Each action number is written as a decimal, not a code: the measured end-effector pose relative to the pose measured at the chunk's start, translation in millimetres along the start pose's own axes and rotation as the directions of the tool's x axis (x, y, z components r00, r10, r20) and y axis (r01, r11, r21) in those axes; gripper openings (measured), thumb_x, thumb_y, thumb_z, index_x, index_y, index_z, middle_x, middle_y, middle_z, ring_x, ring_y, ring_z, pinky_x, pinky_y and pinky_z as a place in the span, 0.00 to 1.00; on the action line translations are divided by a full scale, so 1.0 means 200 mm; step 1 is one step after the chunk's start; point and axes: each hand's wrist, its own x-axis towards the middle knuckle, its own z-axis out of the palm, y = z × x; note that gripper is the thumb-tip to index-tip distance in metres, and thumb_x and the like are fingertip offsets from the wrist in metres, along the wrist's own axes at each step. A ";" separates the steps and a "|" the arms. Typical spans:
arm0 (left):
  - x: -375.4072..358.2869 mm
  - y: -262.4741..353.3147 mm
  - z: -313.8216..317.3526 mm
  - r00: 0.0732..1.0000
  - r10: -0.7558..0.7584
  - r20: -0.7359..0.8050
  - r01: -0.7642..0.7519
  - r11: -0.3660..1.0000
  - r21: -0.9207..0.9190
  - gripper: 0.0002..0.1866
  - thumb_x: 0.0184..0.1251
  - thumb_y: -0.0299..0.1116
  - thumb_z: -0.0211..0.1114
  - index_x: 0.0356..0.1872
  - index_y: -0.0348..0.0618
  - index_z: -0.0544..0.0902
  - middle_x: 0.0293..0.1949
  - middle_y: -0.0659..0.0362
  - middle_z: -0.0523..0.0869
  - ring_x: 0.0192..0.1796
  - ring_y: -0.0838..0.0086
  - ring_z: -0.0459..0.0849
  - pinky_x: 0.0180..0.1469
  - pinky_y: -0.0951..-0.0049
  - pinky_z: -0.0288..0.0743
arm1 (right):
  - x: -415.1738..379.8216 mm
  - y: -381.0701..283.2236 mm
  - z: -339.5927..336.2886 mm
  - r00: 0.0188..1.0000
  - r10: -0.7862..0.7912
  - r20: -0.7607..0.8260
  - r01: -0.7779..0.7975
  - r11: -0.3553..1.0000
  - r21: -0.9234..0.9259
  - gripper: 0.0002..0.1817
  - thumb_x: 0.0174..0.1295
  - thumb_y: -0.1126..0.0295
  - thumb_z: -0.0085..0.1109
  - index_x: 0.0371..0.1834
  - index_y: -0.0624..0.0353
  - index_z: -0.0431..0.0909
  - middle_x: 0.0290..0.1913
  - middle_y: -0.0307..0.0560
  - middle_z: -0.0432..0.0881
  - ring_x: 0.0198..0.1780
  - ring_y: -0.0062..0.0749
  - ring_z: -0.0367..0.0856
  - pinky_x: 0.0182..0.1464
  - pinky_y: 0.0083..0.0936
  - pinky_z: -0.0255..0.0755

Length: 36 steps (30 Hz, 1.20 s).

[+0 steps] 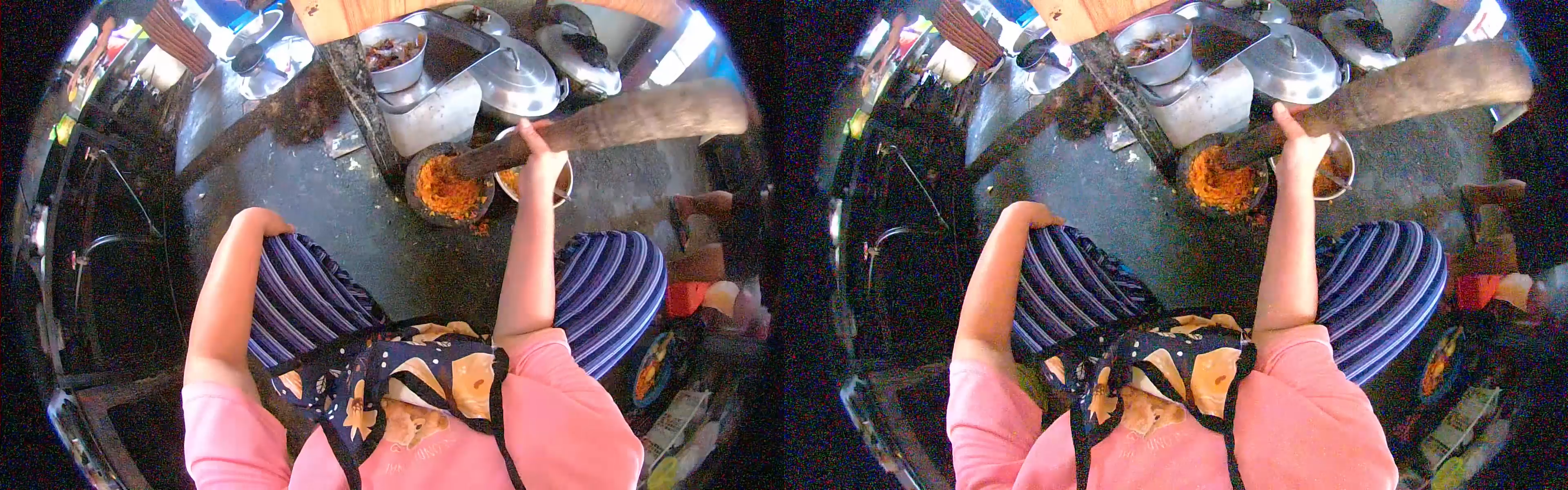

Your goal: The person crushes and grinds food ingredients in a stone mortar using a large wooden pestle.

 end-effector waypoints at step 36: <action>-0.22 0.11 -0.08 0.992 -0.019 -0.127 0.019 1.000 -0.003 0.28 0.57 0.53 0.54 0.53 0.46 0.77 0.60 0.51 0.71 0.62 0.60 0.69 0.62 0.62 0.62 | -0.23 0.55 -0.21 0.976 0.180 0.124 -0.148 0.961 -0.232 0.16 0.38 0.84 0.68 0.28 0.59 0.72 0.27 0.39 0.76 0.32 0.27 0.74 0.39 0.27 0.72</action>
